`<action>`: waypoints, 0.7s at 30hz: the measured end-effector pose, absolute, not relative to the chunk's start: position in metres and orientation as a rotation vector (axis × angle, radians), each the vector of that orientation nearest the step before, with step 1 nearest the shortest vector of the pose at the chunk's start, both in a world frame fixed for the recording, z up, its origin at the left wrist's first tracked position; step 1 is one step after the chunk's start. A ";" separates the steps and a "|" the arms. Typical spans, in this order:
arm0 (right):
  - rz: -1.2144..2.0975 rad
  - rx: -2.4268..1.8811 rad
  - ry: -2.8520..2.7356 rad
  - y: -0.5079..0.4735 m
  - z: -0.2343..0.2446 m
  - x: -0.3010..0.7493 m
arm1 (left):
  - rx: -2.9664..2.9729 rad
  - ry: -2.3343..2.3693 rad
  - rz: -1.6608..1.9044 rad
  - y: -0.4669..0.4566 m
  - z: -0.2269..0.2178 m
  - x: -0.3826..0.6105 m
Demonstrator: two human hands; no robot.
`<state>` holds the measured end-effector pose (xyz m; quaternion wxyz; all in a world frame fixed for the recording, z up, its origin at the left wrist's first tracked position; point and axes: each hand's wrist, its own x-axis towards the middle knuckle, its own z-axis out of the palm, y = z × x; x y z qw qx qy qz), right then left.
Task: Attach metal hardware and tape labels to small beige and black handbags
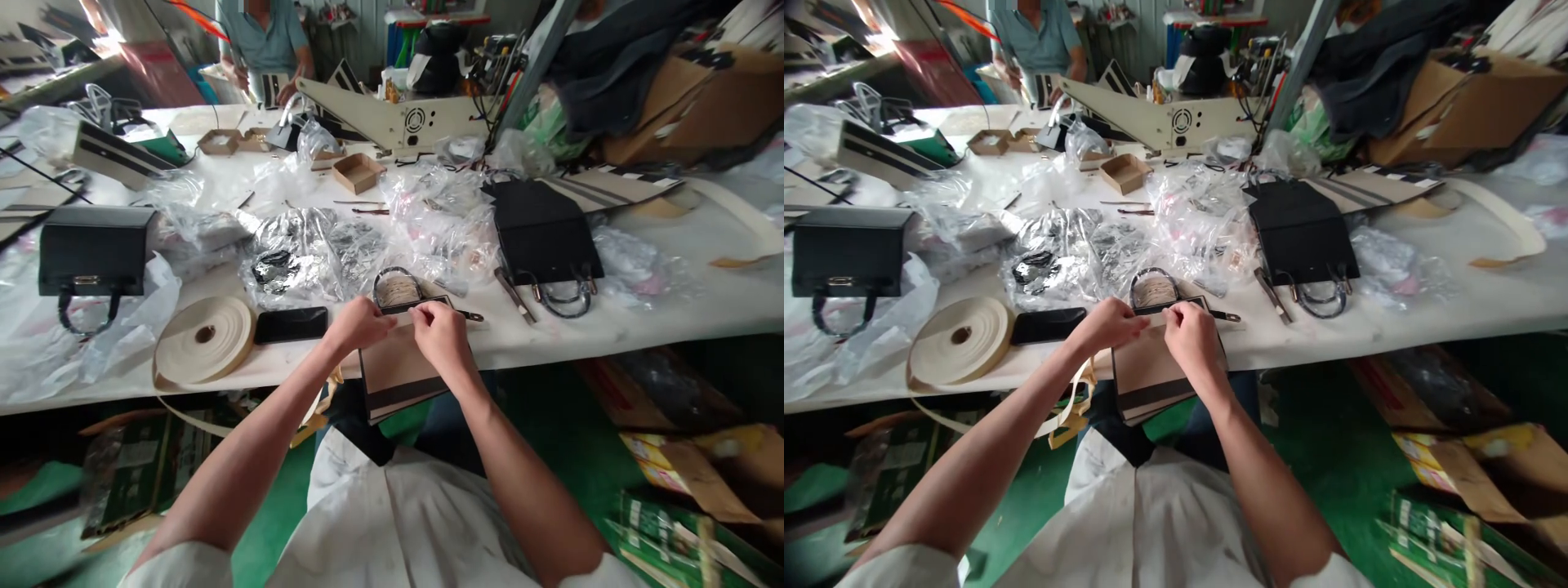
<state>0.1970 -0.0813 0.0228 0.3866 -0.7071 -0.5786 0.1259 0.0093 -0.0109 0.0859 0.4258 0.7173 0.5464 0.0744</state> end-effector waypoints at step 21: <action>0.398 -1.601 -1.744 -0.083 0.032 0.194 | 1.701 1.236 0.223 -0.013 0.074 0.002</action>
